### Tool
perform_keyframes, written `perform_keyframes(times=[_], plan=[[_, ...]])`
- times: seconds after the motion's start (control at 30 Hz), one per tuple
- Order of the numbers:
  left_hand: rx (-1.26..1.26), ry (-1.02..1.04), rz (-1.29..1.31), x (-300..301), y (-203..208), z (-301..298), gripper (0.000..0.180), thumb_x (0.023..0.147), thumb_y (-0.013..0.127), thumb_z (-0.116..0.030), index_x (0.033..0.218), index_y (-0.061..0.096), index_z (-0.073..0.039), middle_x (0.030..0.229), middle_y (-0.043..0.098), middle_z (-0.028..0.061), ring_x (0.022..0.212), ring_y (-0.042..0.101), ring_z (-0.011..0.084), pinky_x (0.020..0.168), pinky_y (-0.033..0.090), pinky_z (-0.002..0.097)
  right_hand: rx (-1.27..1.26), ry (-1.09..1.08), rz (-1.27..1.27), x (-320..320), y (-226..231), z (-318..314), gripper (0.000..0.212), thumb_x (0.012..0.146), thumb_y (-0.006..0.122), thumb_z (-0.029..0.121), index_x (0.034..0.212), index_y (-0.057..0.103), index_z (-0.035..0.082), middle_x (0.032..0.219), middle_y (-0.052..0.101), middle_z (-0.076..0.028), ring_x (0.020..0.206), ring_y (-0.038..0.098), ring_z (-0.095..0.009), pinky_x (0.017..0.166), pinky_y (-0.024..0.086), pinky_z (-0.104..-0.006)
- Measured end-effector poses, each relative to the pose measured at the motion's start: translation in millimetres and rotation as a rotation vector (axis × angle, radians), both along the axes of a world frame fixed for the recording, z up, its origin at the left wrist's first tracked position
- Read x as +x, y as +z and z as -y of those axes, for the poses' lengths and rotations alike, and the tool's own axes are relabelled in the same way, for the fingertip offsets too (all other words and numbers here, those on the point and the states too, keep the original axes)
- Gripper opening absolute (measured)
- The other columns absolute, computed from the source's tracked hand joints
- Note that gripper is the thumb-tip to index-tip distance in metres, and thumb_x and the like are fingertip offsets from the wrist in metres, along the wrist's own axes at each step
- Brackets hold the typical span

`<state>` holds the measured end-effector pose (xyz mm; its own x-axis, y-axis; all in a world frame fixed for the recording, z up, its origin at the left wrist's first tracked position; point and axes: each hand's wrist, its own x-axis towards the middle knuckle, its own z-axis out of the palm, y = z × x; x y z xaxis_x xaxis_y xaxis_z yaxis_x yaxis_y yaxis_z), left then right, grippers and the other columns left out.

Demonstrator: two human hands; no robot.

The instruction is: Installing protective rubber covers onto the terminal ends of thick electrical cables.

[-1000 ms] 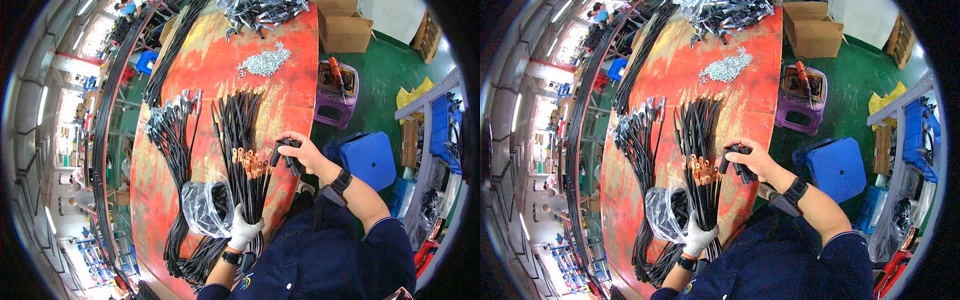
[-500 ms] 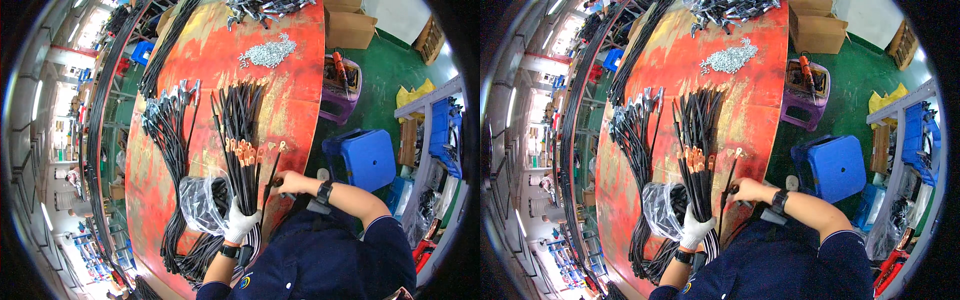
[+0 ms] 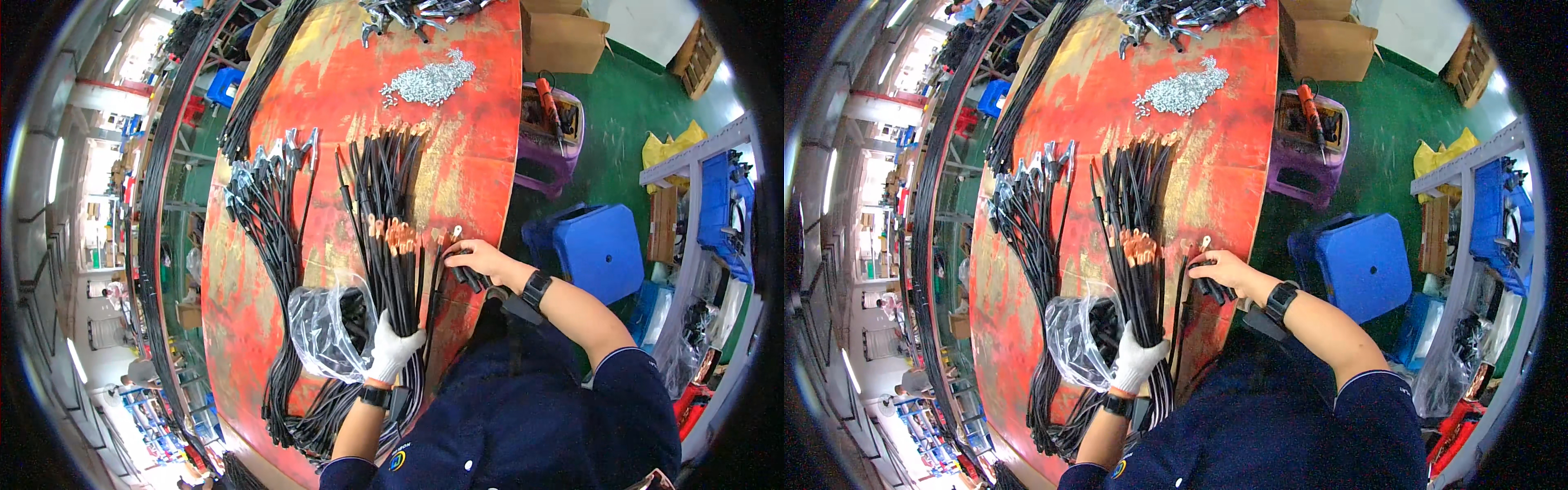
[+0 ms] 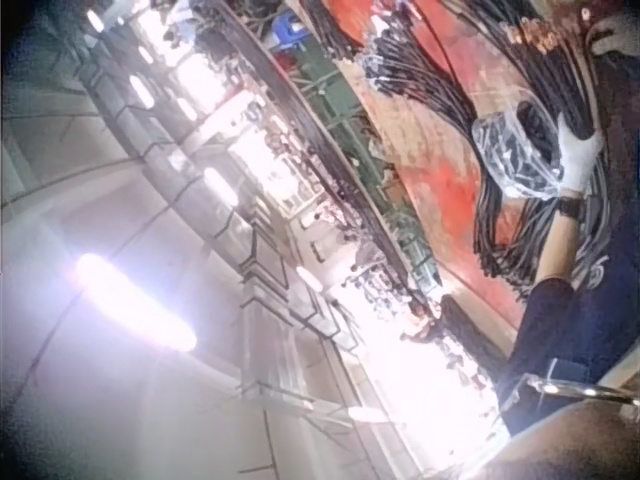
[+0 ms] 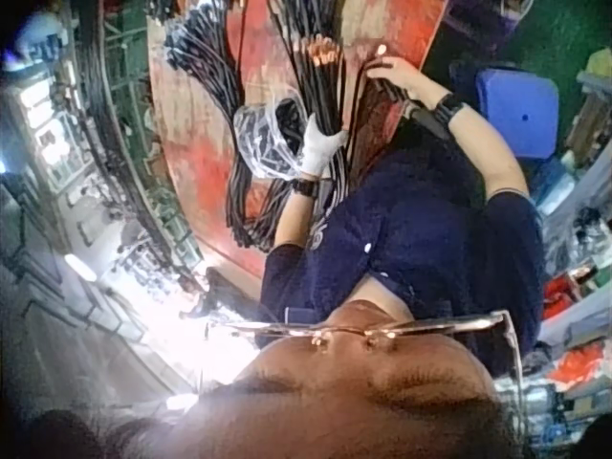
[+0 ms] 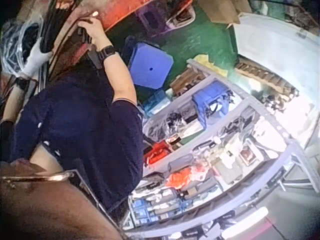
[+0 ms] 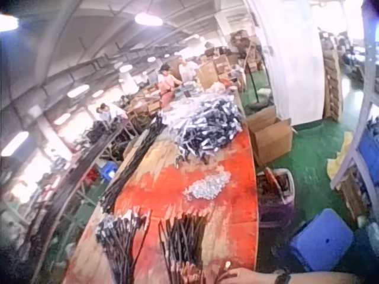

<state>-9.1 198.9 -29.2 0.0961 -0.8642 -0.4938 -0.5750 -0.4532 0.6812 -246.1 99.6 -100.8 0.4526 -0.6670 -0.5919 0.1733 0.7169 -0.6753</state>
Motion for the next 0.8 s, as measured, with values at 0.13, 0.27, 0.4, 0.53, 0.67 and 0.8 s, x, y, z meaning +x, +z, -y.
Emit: perform_keyframes(times=[0.13, 0.27, 0.4, 0.53, 0.67, 0.8], plan=[[0.064, -0.051, -0.01, -2.3, -27.8, 13.6, 0.074, 0.061, 0.076, -0.023, 0.123, 0.045, 0.002, 0.107, 0.062, 0.0168, 0.095, 0.062, 0.0263, 0.086, 0.048, 0.0336, 0.102, -0.023, 0.082, 1.9, -4.1, -9.7, 0.029, 0.081, 0.071, 0.017, 0.105, 0.062, 0.004, 0.077, 0.062, -0.002, 0.064, 0.058, -0.01, 0.055, 0.047, -0.0254], [0.118, -0.081, 0.21, -10.0, -49.1, 14.6, 0.082, 0.06, 0.076, -0.027, 0.128, 0.041, 0.002, 0.112, 0.06, 0.0212, 0.1, 0.061, 0.0318, 0.089, 0.047, 0.0376, 0.026, -0.125, 0.011, -2.9, -10.3, -16.6, 0.031, 0.08, 0.072, 0.018, 0.106, 0.062, 0.004, 0.077, 0.062, -0.002, 0.061, 0.058, -0.011, 0.053, 0.047, -0.0255], [0.118, -0.06, 0.307, -20.4, -45.6, 18.7, 0.087, 0.061, 0.075, -0.031, 0.132, 0.038, 0.001, 0.115, 0.058, 0.024, 0.107, 0.058, 0.0341, 0.091, 0.046, 0.0398, 0.138, -0.265, 0.036, -17.2, -16.1, -19.8, 0.031, 0.082, 0.07, 0.018, 0.107, 0.06, 0.004, 0.074, 0.063, -0.004, 0.058, 0.06, -0.013, 0.049, 0.049, -0.0289], [0.112, -0.05, 0.391, -25.9, -47.7, 18.8, 0.087, 0.06, 0.075, -0.031, 0.132, 0.038, 0.002, 0.116, 0.057, 0.0245, 0.106, 0.058, 0.0341, 0.091, 0.046, 0.0396, 0.257, -0.351, 0.131, -22.9, -10.3, -20.7, 0.026, 0.084, 0.067, 0.018, 0.106, 0.061, 0.005, 0.076, 0.064, -0.004, 0.057, 0.06, -0.014, 0.048, 0.049, -0.0287], [0.116, -0.072, 0.336, -24.7, -42.7, 20.8, 0.081, 0.061, 0.076, -0.028, 0.128, 0.041, 0.002, 0.109, 0.06, 0.0217, 0.099, 0.061, 0.0314, 0.089, 0.047, 0.0374, 0.14, -0.274, 0.137, -23.5, -2.9, -21.7, 0.026, 0.085, 0.066, 0.017, 0.108, 0.061, 0.006, 0.077, 0.064, -0.003, 0.057, 0.059, -0.012, 0.049, 0.047, -0.0256], [0.119, -0.001, -0.173, -2.3, -30.9, 11.9, 0.066, 0.061, 0.077, -0.015, 0.117, 0.046, 0.002, 0.1, 0.063, 0.0127, 0.089, 0.062, 0.0213, 0.084, 0.048, 0.0316, 0.097, -0.25, 0.125, -29.8, 20.8, -13.3, 0.029, 0.083, 0.068, 0.015, 0.11, 0.062, 0.007, 0.079, 0.063, -0.001, 0.061, 0.058, -0.009, 0.053, 0.047, -0.0233]])
